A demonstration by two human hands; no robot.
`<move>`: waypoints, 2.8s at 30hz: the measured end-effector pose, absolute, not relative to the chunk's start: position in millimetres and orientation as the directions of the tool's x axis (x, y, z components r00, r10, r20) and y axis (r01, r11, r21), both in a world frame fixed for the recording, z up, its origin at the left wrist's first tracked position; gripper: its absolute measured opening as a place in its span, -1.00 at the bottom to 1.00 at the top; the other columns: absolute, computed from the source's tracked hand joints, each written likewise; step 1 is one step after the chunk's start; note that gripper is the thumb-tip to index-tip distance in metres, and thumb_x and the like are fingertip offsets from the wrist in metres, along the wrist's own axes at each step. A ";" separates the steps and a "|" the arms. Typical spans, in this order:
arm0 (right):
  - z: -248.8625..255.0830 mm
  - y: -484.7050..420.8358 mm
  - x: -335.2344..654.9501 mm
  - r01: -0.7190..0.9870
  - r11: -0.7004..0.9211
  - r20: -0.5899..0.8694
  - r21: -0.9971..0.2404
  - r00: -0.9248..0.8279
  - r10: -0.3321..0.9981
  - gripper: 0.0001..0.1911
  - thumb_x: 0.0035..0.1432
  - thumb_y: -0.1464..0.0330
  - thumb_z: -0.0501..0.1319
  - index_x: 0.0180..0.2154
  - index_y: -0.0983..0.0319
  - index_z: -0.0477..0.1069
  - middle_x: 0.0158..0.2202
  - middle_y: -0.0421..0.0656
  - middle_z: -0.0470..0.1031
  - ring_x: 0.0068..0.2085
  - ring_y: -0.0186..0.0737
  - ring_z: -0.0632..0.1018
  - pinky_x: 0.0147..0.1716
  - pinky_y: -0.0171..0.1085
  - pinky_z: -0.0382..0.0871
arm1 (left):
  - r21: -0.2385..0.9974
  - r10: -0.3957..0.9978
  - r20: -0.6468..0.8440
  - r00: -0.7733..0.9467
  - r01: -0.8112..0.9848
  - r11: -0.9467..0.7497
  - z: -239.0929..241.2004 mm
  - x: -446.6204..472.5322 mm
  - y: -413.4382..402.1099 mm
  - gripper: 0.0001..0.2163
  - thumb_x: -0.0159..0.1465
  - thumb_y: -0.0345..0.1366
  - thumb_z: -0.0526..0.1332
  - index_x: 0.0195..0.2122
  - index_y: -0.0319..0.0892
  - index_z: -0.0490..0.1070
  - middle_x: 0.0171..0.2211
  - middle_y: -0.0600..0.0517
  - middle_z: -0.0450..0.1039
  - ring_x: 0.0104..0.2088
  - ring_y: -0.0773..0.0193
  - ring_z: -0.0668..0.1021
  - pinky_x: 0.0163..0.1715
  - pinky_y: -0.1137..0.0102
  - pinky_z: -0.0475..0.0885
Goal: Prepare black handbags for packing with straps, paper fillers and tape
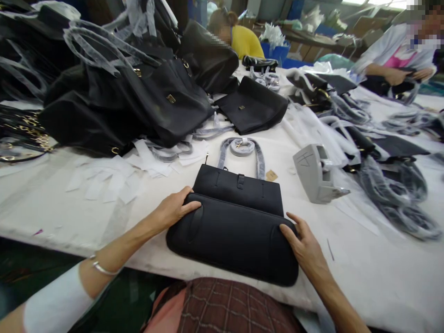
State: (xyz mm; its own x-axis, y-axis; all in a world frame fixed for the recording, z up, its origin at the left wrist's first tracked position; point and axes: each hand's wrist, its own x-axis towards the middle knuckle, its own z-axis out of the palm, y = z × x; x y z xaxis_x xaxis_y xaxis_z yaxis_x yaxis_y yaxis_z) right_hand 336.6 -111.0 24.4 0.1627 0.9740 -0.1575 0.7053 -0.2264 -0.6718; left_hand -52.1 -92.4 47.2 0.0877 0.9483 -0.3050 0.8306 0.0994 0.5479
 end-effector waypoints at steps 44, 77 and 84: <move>65.6 -11.7 341.9 0.541 -0.383 -0.526 -0.749 -0.132 0.840 -0.37 0.09 -0.17 0.04 -0.57 0.26 0.33 -0.62 -0.18 0.36 -0.55 -0.27 0.38 -0.55 -0.32 0.29 | 0.640 0.988 -0.148 -0.047 0.757 0.132 46.0 -43.9 -0.7 -0.40 0.22 0.16 0.01 0.00 -0.29 0.36 -0.03 -0.23 0.49 0.00 -0.06 0.51 0.02 0.21 0.36; 34.2 -39.6 246.0 0.780 0.613 0.006 -0.126 -0.618 0.787 -0.44 0.36 0.07 -0.14 0.29 0.12 0.12 0.32 -0.12 0.11 0.32 0.00 0.15 0.25 0.08 0.04 | 0.084 0.545 0.411 0.731 0.564 -0.821 37.9 16.4 -93.7 -0.77 0.40 -0.37 -0.01 -0.02 -0.16 0.38 0.02 -0.06 0.44 0.10 0.24 0.41 0.12 0.31 0.29; 39.3 -37.2 245.9 0.771 0.626 0.013 -0.116 -0.629 0.778 -0.44 0.36 0.07 -0.14 0.28 0.12 0.13 0.32 -0.12 0.13 0.31 -0.04 0.17 0.24 0.03 0.06 | -0.064 0.296 0.190 0.936 0.313 -0.948 41.7 12.5 -133.6 -0.74 0.37 -0.41 0.04 0.04 -0.13 0.35 0.13 -0.05 0.35 0.14 0.20 0.37 0.15 0.24 0.26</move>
